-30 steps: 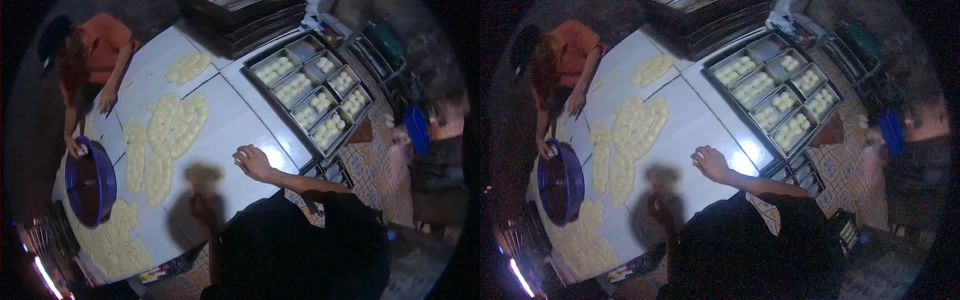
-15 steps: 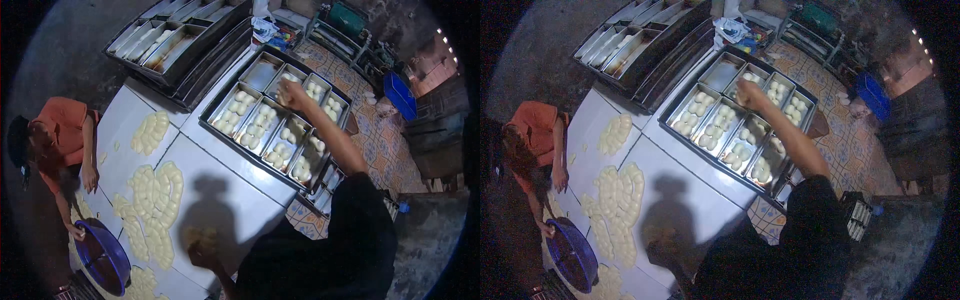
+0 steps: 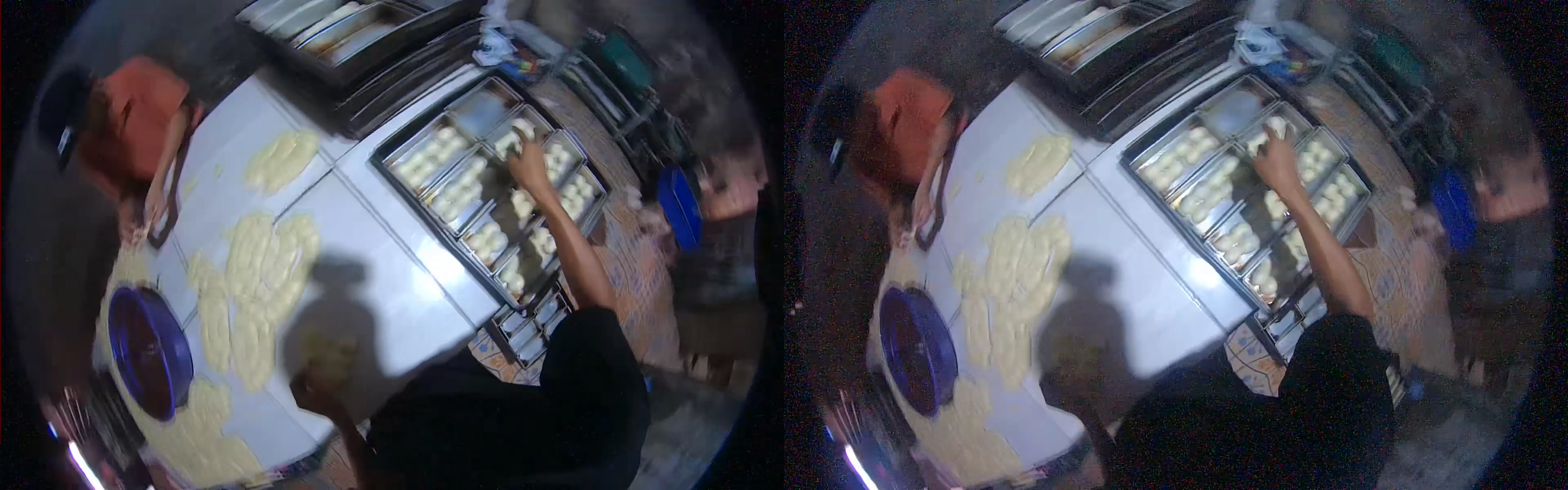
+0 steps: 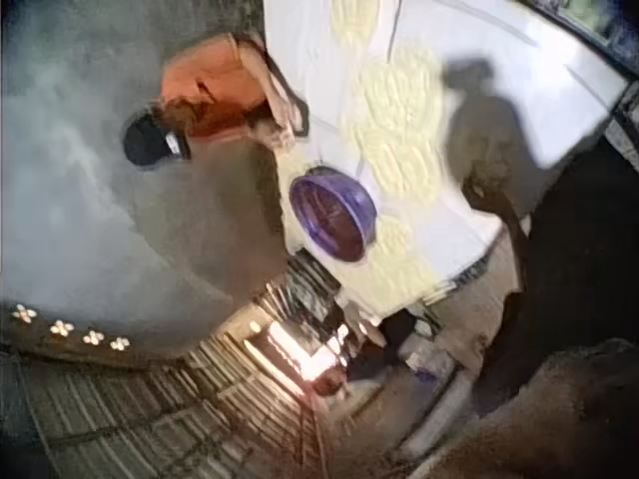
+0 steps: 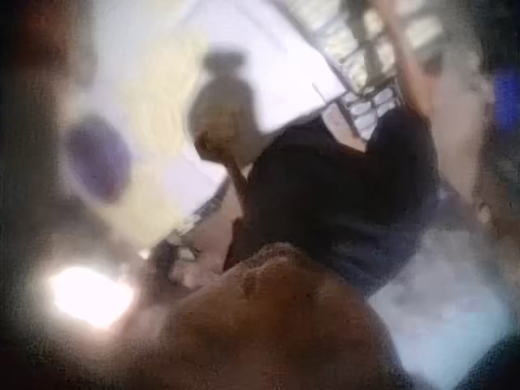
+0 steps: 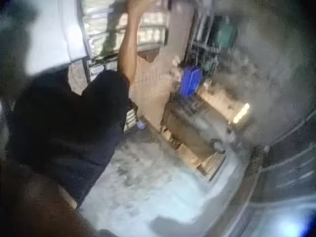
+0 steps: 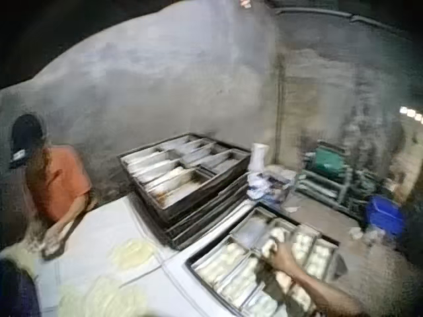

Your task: The person shapes dough pieces with chocolate filling by hand and places the formed buns into baking pans.

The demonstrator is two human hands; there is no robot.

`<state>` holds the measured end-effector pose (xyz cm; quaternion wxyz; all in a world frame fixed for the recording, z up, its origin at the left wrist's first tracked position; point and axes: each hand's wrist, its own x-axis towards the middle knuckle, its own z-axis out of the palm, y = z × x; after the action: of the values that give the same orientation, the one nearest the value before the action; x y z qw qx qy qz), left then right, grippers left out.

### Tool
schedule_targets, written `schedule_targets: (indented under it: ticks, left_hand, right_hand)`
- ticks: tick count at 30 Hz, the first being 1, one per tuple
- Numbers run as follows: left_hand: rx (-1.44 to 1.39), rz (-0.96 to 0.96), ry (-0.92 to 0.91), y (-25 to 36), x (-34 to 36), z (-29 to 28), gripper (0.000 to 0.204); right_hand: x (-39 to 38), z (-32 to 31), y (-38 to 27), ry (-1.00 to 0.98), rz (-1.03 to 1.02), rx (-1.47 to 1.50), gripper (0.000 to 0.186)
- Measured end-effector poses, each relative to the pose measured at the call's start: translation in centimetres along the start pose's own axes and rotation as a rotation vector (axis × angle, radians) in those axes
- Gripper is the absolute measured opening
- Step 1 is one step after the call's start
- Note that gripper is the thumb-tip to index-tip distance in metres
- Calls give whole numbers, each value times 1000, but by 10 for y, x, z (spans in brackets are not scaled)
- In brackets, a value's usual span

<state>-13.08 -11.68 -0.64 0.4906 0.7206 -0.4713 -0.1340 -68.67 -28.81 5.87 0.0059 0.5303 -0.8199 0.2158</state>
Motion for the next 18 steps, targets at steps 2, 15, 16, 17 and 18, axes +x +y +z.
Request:
schedule_targets:
  ticks: [2,15,16,17,18]
  left_hand:
    - [10,-42,135,-75,-18,-21,20]
    - [573,504,-692,18,-7,-24,61]
    - [534,463,-685,14,-7,-28,60]
    - [478,444,-685,18,-6,-26,59]
    - [482,439,-669,17,-5,-30,59]
  right_hand:
    - [-35,-5,-80,72,-120,401,34]
    - [-277,76,-278,-864,-773,562,25]
    - [-276,38,-288,-926,-538,723,24]
    - [-269,29,-270,-960,-394,874,24]
    - [-260,16,-263,-980,-309,929,27]
